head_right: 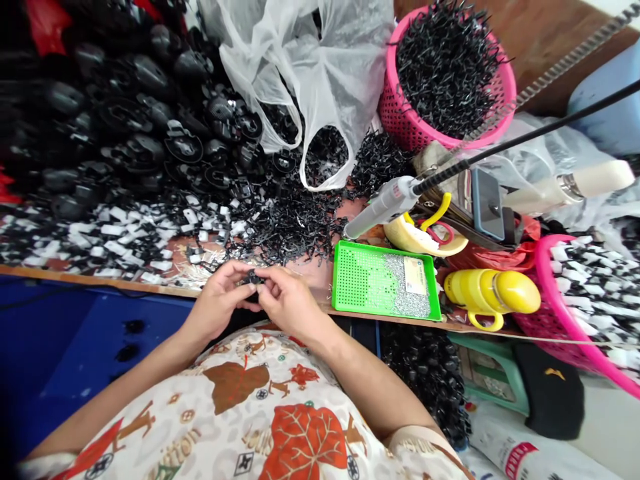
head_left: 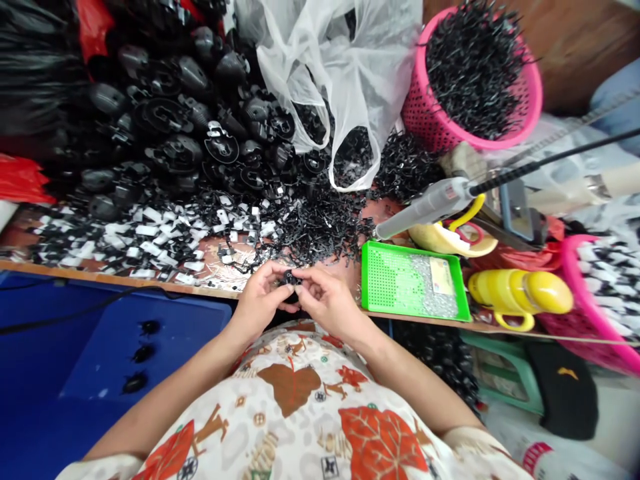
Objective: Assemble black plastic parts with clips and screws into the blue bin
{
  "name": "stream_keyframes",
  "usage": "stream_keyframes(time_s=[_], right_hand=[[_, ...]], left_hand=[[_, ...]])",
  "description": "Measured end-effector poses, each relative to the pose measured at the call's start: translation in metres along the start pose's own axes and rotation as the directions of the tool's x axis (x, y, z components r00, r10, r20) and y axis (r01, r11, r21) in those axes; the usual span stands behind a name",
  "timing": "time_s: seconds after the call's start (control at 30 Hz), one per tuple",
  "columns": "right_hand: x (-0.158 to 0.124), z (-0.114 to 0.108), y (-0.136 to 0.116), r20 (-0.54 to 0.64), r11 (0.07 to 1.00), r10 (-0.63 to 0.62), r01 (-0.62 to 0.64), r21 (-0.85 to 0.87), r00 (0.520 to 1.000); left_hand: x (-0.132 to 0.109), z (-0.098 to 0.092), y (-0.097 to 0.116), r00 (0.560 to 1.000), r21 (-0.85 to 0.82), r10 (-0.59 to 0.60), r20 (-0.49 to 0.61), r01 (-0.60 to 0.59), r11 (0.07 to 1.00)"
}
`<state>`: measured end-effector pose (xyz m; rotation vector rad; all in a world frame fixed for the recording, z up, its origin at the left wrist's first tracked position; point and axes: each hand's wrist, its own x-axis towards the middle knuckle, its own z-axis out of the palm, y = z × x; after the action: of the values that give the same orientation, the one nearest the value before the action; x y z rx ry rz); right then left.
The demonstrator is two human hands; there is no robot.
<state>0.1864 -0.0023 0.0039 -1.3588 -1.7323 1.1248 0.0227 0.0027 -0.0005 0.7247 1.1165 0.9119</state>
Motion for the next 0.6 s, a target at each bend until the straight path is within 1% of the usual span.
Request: stream_keyframes(time_s=[0.07, 0.13, 0.17, 0.23, 0.3, 0.33, 0.4, 0.47, 0.53, 0.6], right_hand=[[-0.006, 0.0, -0.002, 0.015, 0.997, -0.071, 0.071, -0.028, 0.997], [-0.008, -0.002, -0.005, 0.068, 0.99, -0.13, 0.133, -0.051, 0.989], [-0.008, -0.004, -0.006, 0.105, 0.989, -0.139, 0.144, -0.043, 0.985], [-0.003, -0.008, -0.004, 0.159, 0.994, -0.107, 0.108, 0.004, 0.981], [0.006, -0.012, 0.001, 0.157, 1.0, -0.022, 0.024, -0.007, 0.987], [0.012, -0.014, 0.004, 0.151, 0.998, 0.024, -0.015, -0.067, 0.988], [0.023, -0.017, 0.007, 0.175, 0.967, 0.093, -0.047, -0.252, 0.98], [0.033, -0.015, 0.006, 0.222, 0.909, 0.115, -0.013, -0.416, 0.968], [0.042, -0.009, 0.002, 0.245, 0.878, 0.075, 0.053, -0.476, 0.967], [0.05, 0.0, -0.003, 0.289, 0.865, 0.004, 0.142, -0.482, 0.957]], left_hand=[[-0.003, -0.003, -0.001, 0.999, -0.057, -0.005, 0.041, 0.007, 0.998], [-0.006, -0.007, -0.003, 0.998, -0.084, 0.018, 0.064, -0.012, 0.996], [-0.006, -0.01, -0.004, 0.997, -0.077, 0.033, 0.065, -0.028, 0.997], [-0.008, -0.014, -0.007, 0.998, -0.025, 0.047, 0.052, -0.046, 0.999], [-0.01, -0.019, -0.008, 0.999, 0.052, 0.034, 0.032, -0.035, 0.998], [-0.011, -0.022, -0.008, 0.999, 0.089, 0.025, 0.022, -0.027, 0.996], [-0.015, -0.026, -0.007, 1.0, 0.15, 0.013, 0.004, -0.014, 0.989], [-0.02, -0.029, -0.007, 1.0, 0.176, 0.004, 0.016, -0.007, 0.984], [-0.025, -0.03, -0.008, 0.999, 0.157, 0.007, 0.044, -0.014, 0.988], [-0.029, -0.032, -0.011, 0.998, 0.113, 0.015, 0.064, -0.022, 0.993]])
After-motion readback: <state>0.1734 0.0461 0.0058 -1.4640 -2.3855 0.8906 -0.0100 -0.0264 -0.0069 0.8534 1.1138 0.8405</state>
